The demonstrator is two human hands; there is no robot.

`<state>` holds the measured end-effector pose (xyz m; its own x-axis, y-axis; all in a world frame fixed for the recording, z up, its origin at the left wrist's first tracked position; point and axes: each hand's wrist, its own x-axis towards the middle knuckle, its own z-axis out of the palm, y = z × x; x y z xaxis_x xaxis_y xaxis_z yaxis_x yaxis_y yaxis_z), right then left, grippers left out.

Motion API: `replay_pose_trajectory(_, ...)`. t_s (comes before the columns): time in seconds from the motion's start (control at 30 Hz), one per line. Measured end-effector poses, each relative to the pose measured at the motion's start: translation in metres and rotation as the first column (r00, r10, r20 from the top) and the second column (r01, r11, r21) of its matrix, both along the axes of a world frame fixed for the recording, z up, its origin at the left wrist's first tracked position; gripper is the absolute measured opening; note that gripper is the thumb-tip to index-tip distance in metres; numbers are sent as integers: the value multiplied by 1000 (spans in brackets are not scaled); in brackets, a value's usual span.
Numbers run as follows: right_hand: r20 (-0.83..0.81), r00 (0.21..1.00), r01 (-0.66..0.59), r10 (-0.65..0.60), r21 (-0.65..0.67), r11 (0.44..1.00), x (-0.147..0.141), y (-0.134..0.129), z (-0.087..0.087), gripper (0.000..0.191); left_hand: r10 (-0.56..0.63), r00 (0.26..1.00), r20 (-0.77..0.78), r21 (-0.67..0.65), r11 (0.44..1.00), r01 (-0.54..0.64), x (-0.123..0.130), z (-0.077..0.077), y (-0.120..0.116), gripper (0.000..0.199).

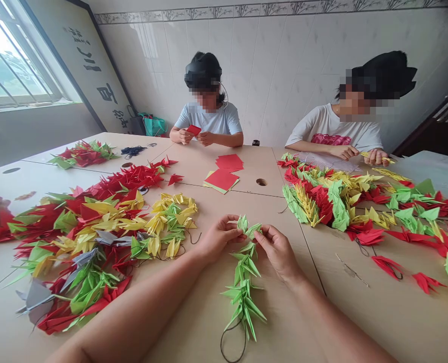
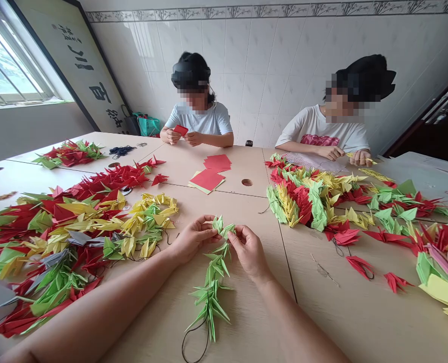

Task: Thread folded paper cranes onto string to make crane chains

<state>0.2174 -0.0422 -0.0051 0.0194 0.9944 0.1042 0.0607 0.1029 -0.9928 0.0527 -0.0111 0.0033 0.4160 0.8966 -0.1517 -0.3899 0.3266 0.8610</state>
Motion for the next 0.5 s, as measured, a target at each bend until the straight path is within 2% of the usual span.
replay_pose_trajectory(0.23, -26, 999, -26, 26, 11, 1000, 1, -2, 3, 26, 16, 999, -44, 23, 1000, -15, 0, -2, 0, 41)
replay_pose_trajectory(0.5, 13, 997, -73, 72, 35, 997, -1, -2, 0, 25, -28, 988, -152, 78, 996, 40, 3, -3, -4, 44)
